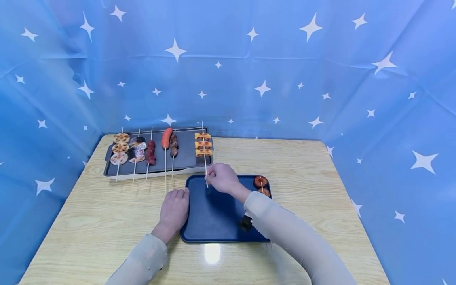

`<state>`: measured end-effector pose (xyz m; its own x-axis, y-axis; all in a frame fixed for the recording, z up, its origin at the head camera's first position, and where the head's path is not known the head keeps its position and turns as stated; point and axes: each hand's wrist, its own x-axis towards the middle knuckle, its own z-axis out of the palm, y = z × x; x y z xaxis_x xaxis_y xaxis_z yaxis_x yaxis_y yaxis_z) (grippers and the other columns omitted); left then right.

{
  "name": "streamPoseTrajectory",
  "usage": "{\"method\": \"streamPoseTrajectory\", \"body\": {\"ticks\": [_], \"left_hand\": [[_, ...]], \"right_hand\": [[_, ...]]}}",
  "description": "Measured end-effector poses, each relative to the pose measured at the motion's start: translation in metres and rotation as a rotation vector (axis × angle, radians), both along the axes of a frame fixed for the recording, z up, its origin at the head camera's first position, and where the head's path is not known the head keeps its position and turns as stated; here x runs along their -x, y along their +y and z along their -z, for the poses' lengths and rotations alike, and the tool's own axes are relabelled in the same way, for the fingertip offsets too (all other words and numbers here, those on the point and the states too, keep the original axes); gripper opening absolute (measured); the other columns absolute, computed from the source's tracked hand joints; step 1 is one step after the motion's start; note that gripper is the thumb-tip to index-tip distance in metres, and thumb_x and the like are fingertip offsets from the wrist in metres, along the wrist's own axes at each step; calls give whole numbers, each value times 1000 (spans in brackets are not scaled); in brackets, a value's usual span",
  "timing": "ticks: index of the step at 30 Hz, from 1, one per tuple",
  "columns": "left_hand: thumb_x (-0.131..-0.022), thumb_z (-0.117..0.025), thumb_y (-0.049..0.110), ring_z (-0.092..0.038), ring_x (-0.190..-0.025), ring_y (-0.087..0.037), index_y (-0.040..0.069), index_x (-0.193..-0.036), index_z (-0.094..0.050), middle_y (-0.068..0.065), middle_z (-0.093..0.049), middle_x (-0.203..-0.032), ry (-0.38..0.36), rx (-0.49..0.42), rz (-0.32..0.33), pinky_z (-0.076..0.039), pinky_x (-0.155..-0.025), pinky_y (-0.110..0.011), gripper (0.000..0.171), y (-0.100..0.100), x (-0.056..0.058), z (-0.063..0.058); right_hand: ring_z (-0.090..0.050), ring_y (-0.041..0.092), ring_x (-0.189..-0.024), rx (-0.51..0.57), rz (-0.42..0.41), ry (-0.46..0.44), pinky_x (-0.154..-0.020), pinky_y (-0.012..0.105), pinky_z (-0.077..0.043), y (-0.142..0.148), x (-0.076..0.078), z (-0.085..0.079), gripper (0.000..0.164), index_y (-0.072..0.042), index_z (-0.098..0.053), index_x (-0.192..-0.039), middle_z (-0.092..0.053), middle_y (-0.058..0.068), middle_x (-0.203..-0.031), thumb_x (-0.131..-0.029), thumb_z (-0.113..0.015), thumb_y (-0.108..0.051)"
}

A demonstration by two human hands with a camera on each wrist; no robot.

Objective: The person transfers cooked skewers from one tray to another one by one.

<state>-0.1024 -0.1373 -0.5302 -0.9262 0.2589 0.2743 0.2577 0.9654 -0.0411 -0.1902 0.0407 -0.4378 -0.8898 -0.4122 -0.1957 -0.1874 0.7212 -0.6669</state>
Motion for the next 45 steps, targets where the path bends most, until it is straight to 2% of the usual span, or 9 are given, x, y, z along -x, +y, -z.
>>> {"method": "streamPoseTrajectory", "body": {"ticks": [5, 8, 14, 19, 27, 30, 41, 45], "left_hand": [[-86, -57, 5, -62, -92, -30, -5, -119, -64, -15, -67, -98, 2, -8, 2, -50, -85, -42, 35, -1, 1, 1], [-86, -57, 5, -62, -91, -31, -5, -119, -64, -15, -67, -98, 2, -15, 5, -50, -85, -42, 35, -1, 1, 2], [-86, -57, 5, -62, -92, -31, -5, -120, -63, -16, -67, -99, -13, -5, 0, -50, -85, -42, 36, 0, 1, 2], [-87, -57, 5, -62, -94, -31, -5, -120, -63, -16, -67, -101, -25, -3, -3, -51, -85, -42, 35, 0, 0, 1], [-88, -56, 5, -63, -94, -30, -4, -120, -64, -15, -68, -101, -22, 3, -6, -51, -84, -41, 34, 0, 1, -1], [-88, -56, 5, -63, -94, -30, -4, -120, -64, -15, -68, -102, -28, 4, -5, -51, -84, -41, 34, 0, 1, 0], [-88, -58, 5, -62, -94, -30, -5, -121, -63, -15, -68, -102, -37, 8, -4, -51, -87, -42, 35, -1, 0, -1], [-88, -58, 5, -62, -94, -30, -5, -120, -63, -15, -68, -102, -34, 3, 3, -51, -86, -42, 35, 0, 1, 0]], "right_hand": [[-42, 11, -51, -7, -19, 32, -52, 24, -30, 12, -3, -1, 18, -15, -64, -78, -52, -6, -59, -95, -59, -18], [-40, 10, -52, -16, -22, 43, -53, 24, -29, 18, -5, -1, 20, -14, -63, -77, -50, -8, -60, -95, -58, -18], [-44, 9, -53, -19, -13, 42, -54, 23, -33, 30, -6, -1, 18, -14, -67, -79, -63, -1, -67, -95, -60, -18], [-50, 10, -54, -12, 18, 2, -55, 24, -37, 42, -9, -1, 14, -13, -69, -85, -71, 6, -75, -94, -61, -18], [-53, 11, -59, -28, 78, -25, -57, 24, -41, 62, -15, 1, 8, -13, -68, -91, -64, -3, -72, -93, -63, -19], [-52, 11, -57, -27, 84, -32, -56, 24, -40, 69, -18, 3, 8, -12, -68, -92, -66, 0, -72, -93, -62, -18], [-51, 10, -54, -61, 124, -14, -54, 24, -38, 92, -29, 11, 8, -13, -67, -86, -69, 2, -71, -92, -64, -17], [-51, 9, -54, -84, 129, 8, -54, 23, -38, 99, -33, 15, 8, -13, -66, -83, -67, -1, -68, -91, -66, -17]]}}
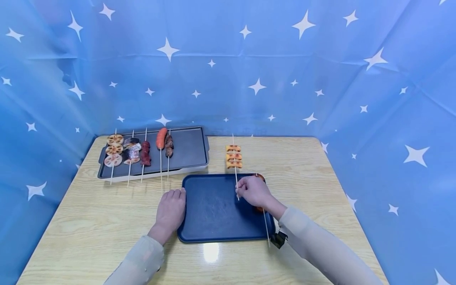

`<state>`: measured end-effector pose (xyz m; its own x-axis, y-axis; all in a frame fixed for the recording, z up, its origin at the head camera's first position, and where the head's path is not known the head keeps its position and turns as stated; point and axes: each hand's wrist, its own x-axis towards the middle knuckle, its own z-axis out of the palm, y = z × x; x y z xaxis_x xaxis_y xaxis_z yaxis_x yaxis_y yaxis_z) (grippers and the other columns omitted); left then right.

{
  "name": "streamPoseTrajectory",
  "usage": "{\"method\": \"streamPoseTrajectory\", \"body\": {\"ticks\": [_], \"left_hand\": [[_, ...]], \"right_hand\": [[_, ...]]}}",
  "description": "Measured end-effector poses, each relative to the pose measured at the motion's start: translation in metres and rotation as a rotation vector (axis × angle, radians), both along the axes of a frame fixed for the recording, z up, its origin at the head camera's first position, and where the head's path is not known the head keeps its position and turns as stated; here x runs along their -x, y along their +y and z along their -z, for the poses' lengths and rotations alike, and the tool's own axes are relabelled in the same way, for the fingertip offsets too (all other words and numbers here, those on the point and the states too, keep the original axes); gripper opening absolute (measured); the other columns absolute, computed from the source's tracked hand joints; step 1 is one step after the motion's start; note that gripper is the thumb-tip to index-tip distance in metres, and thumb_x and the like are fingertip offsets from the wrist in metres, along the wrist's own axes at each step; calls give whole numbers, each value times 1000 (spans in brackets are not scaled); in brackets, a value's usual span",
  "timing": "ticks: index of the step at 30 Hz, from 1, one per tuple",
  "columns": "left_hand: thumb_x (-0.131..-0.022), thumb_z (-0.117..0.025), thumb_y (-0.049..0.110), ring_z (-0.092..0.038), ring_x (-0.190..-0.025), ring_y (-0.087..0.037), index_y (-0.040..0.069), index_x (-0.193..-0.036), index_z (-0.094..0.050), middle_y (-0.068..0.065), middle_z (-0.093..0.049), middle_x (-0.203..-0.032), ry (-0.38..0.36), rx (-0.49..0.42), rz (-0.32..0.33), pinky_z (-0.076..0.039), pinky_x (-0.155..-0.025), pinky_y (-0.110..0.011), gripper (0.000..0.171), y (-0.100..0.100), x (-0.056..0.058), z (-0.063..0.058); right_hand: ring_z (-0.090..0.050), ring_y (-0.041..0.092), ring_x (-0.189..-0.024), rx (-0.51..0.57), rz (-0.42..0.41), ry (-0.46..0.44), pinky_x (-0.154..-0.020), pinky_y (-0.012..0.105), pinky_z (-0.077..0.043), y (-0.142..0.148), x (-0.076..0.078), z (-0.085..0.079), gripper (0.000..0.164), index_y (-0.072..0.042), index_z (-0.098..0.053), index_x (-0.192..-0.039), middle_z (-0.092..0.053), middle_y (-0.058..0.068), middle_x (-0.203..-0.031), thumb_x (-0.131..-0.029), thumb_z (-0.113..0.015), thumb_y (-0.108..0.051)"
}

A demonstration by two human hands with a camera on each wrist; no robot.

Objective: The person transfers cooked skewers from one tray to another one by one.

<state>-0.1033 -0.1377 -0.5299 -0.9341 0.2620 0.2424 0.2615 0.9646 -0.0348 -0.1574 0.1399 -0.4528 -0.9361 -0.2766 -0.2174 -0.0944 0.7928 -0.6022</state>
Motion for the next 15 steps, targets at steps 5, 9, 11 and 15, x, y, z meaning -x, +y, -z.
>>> {"method": "streamPoseTrajectory", "body": {"ticks": [5, 9, 11, 15], "left_hand": [[-87, -58, 5, -62, -93, -31, -5, -119, -63, -16, -67, -101, 13, -6, 8, -51, -84, -42, 34, 0, 0, 1], [-87, -57, 5, -62, -92, -31, -6, -119, -64, -16, -67, -100, 19, -11, 11, -51, -84, -42, 34, -1, 0, 2], [-86, -57, 5, -62, -92, -31, -6, -118, -64, -16, -67, -100, 20, -14, 13, -51, -83, -42, 34, -1, 0, 2], [-86, -57, 5, -62, -91, -31, -6, -118, -64, -16, -67, -99, 24, -17, 15, -51, -83, -42, 34, -1, 1, 2]], "right_hand": [[-52, 9, -54, -21, 8, -12, -55, 23, -39, 6, -8, 2, 8, -13, -66, -82, -65, -3, -66, -89, -67, -17], [-52, 8, -54, -20, 9, -22, -55, 24, -39, 11, -16, 3, 8, -13, -66, -81, -63, -6, -64, -88, -68, -16], [-52, 7, -53, -19, 12, -33, -55, 23, -39, 13, -20, 3, 9, -14, -65, -80, -62, -6, -63, -87, -68, -16], [-51, 6, -52, -12, -2, -41, -53, 22, -37, 16, -29, 6, 10, -14, -65, -78, -66, -3, -63, -87, -67, -14]]}}
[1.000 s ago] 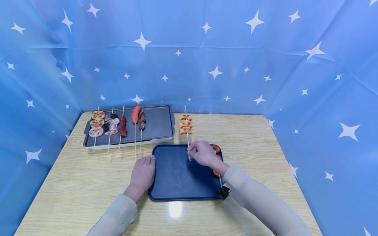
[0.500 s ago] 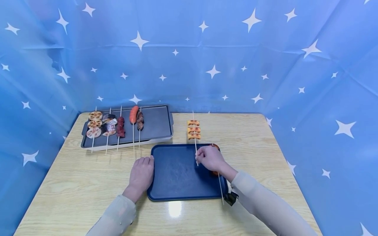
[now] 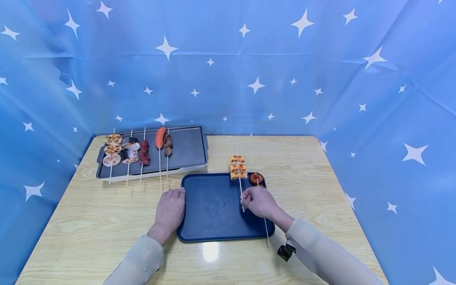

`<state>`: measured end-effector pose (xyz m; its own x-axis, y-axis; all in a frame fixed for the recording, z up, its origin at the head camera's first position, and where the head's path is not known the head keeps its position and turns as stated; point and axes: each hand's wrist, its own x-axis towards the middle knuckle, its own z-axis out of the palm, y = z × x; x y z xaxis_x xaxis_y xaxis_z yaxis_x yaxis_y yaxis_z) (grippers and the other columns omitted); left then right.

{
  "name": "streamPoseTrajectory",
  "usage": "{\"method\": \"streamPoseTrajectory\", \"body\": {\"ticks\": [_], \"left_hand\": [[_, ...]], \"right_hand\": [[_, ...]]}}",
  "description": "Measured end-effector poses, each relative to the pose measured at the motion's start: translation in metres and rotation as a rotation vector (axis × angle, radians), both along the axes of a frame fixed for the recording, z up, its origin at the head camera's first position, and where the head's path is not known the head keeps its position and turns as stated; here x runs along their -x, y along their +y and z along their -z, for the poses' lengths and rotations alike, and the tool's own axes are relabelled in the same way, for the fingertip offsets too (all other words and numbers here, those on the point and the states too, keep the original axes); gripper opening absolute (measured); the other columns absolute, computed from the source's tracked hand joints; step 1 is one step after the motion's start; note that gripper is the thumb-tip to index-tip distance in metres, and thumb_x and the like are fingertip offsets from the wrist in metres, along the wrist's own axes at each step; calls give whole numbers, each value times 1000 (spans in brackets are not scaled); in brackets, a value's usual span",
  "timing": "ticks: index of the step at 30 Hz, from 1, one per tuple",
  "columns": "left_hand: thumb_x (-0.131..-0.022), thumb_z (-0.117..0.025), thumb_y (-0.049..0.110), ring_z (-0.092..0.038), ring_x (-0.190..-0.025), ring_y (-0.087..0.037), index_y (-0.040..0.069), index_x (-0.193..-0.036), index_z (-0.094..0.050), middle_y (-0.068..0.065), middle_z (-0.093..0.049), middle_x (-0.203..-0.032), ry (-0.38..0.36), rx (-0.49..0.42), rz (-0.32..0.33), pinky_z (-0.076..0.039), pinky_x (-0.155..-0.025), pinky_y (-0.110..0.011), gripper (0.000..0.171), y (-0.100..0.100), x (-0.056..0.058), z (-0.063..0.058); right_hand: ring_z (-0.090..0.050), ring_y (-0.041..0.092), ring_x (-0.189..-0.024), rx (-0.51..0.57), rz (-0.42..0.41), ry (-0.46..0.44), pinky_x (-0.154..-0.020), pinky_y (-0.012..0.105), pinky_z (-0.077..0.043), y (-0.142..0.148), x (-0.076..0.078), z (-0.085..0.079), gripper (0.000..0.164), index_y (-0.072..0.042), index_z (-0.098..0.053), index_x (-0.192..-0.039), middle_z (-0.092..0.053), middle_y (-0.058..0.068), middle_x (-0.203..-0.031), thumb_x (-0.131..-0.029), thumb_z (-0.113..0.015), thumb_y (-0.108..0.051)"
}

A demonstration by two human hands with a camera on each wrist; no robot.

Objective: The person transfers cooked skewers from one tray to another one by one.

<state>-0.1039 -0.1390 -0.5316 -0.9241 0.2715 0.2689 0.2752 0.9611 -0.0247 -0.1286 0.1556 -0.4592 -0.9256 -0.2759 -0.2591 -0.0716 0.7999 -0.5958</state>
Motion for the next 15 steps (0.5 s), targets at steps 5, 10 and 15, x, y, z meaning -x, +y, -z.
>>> {"method": "streamPoseTrajectory", "body": {"ticks": [5, 10, 15], "left_hand": [[-85, -58, 5, -62, -91, -31, -6, -118, -64, -16, -67, -98, 6, 3, 6, -51, -82, -42, 35, 0, 0, 0], [-86, -58, 5, -62, -92, -31, -6, -119, -63, -16, -67, -100, -14, 12, 4, -51, -84, -42, 35, 1, 0, -1], [-88, -58, 5, -62, -95, -31, -5, -120, -63, -17, -67, -102, -36, 13, -7, -51, -85, -42, 35, 2, -1, -3]], "right_hand": [[-49, 7, -52, -17, 20, -24, -51, 22, -34, 3, -12, 2, 11, -14, -63, -77, -62, -4, -61, -87, -67, -14], [-47, 7, -51, -18, 41, -47, -50, 21, -31, 6, -23, 5, 11, -14, -62, -77, -58, -6, -59, -87, -67, -14], [-49, 8, -51, 2, 43, -75, -50, 22, -33, 9, -30, 9, 12, -14, -62, -76, -65, -4, -62, -87, -67, -14]]}}
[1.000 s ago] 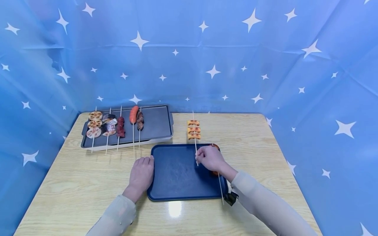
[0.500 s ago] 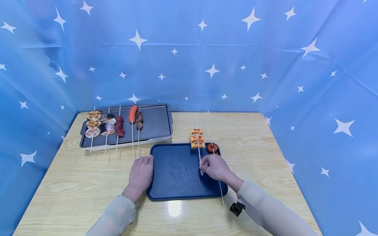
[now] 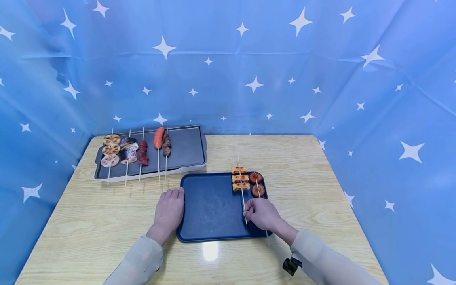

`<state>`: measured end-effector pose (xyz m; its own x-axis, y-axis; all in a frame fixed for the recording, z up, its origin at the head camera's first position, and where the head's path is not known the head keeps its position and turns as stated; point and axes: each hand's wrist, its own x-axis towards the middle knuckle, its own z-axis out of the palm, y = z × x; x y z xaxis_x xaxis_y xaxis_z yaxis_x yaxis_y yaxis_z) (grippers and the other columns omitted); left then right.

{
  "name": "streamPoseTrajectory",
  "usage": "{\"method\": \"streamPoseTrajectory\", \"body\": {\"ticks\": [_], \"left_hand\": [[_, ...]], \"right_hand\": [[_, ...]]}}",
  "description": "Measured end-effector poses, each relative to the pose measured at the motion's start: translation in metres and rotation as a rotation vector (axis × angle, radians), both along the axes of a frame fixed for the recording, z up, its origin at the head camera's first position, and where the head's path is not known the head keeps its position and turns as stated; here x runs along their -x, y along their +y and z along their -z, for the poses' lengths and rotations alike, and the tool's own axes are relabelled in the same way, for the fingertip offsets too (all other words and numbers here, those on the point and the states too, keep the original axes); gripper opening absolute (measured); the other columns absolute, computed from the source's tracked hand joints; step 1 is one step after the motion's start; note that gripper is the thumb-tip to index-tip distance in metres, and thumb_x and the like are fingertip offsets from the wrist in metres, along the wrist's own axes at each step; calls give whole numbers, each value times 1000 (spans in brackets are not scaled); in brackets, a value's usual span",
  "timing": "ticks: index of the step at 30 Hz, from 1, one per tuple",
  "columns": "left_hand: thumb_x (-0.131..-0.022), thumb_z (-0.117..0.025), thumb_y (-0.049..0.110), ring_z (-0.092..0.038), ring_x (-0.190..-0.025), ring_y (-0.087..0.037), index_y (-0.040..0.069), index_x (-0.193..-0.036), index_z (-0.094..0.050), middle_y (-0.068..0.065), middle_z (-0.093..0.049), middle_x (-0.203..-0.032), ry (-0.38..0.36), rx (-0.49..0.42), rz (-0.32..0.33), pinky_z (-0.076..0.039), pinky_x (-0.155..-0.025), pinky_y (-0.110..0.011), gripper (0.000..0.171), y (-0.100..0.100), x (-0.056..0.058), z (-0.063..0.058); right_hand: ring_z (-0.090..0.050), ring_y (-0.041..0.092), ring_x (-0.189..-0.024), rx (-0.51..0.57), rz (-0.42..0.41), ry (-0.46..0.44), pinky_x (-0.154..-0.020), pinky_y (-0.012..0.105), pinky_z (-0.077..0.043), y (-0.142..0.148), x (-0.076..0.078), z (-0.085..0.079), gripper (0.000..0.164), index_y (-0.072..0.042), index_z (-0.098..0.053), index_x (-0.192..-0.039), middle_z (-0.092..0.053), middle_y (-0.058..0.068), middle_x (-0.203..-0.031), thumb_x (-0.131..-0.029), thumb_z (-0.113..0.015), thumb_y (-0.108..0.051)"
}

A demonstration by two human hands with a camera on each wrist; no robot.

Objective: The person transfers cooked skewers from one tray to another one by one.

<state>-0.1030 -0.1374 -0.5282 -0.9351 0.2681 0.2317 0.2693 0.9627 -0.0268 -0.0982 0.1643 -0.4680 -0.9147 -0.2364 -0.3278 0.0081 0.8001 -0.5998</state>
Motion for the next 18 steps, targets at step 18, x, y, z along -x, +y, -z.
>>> {"method": "streamPoseTrajectory", "body": {"ticks": [18], "left_hand": [[-87, -57, 4, -62, -91, -32, -6, -117, -65, -17, -68, -99, 43, -24, 4, -52, -82, -42, 32, 0, -1, -2]], "right_hand": [[-50, 9, -53, 47, -16, -24, -48, 21, -36, 6, -22, 8, 10, -12, -63, -77, -58, -7, -61, -86, -67, -12]]}}
